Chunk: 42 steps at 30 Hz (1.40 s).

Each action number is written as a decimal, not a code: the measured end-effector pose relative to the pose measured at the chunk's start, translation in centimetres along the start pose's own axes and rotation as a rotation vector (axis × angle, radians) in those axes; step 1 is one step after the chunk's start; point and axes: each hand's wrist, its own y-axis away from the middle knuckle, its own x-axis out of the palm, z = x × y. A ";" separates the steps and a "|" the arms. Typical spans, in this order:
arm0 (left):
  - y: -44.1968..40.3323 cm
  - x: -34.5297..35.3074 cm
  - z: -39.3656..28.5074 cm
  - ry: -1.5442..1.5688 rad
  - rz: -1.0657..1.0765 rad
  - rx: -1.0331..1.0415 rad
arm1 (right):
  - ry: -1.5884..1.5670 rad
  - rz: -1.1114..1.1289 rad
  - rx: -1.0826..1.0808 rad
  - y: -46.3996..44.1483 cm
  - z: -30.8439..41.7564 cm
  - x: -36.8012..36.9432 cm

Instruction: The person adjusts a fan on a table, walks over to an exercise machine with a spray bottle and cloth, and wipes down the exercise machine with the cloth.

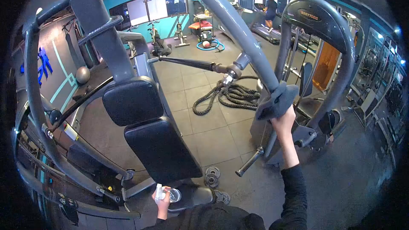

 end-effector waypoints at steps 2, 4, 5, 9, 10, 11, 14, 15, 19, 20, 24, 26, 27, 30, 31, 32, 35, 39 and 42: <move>0.7 -1.3 0.8 -0.051 0.019 -0.013 | 0.109 0.037 0.094 0.2 -0.3 0.2; 0.4 -1.9 0.9 -0.072 0.030 0.061 | 0.111 -0.029 0.008 -2.5 2.3 0.4; 0.5 -2.3 0.8 -0.075 0.025 0.065 | 0.115 -0.086 -0.076 -4.2 4.0 0.5; 1.5 -3.8 0.6 -0.017 -0.043 0.029 | 0.009 -0.159 -0.131 -11.5 10.5 1.4; 1.8 -4.3 0.4 -0.018 -0.079 0.017 | -0.005 -0.162 -0.134 -12.4 11.6 1.5; 2.1 -4.7 0.3 -0.018 -0.113 0.007 | -0.016 -0.163 -0.139 -12.3 11.8 1.9; 3.8 -6.5 3.2 -0.072 -0.064 -0.047 | -0.067 -0.258 -0.170 -11.3 10.7 2.1; 4.2 -6.7 4.0 -0.048 -0.026 -0.140 | -0.062 -0.254 -0.167 -11.3 9.8 2.3; 2.6 -5.1 0.9 0.061 -0.143 -0.136 | -0.047 -0.281 -0.092 -9.3 7.1 3.2; 2.5 -4.7 1.2 0.079 -0.138 -0.143 | -0.087 -0.310 -0.032 -8.5 6.6 3.4; 1.0 -3.5 2.6 -0.078 0.010 -0.050 | 0.104 -0.389 -0.083 -4.0 2.5 4.1; 0.2 -2.4 1.5 0.018 0.039 -0.050 | 0.071 -0.397 -0.008 -1.9 0.9 4.5; 0.0 -1.9 1.9 0.063 0.048 -0.031 | 0.025 -0.407 0.054 -1.3 0.4 4.4; -0.7 -0.9 -0.4 0.164 0.077 -0.123 | 0.013 -0.448 0.164 0.8 -0.9 5.3; -0.8 -0.8 -0.1 0.165 0.100 -0.115 | -0.005 -0.465 0.231 1.8 -1.6 5.6; -0.6 -0.9 0.4 0.142 0.110 -0.114 | 0.046 -0.508 0.225 2.6 -1.4 5.6; -0.3 -1.3 0.7 0.127 0.176 -0.113 | 0.165 -0.451 0.280 6.4 -2.8 6.3; -0.2 -1.4 -0.1 0.180 0.231 -0.200 | 0.107 -0.155 0.532 13.0 -5.7 6.7; 0.1 -1.6 -0.4 0.145 0.231 -0.172 | 0.010 -0.152 0.682 20.4 -8.5 7.8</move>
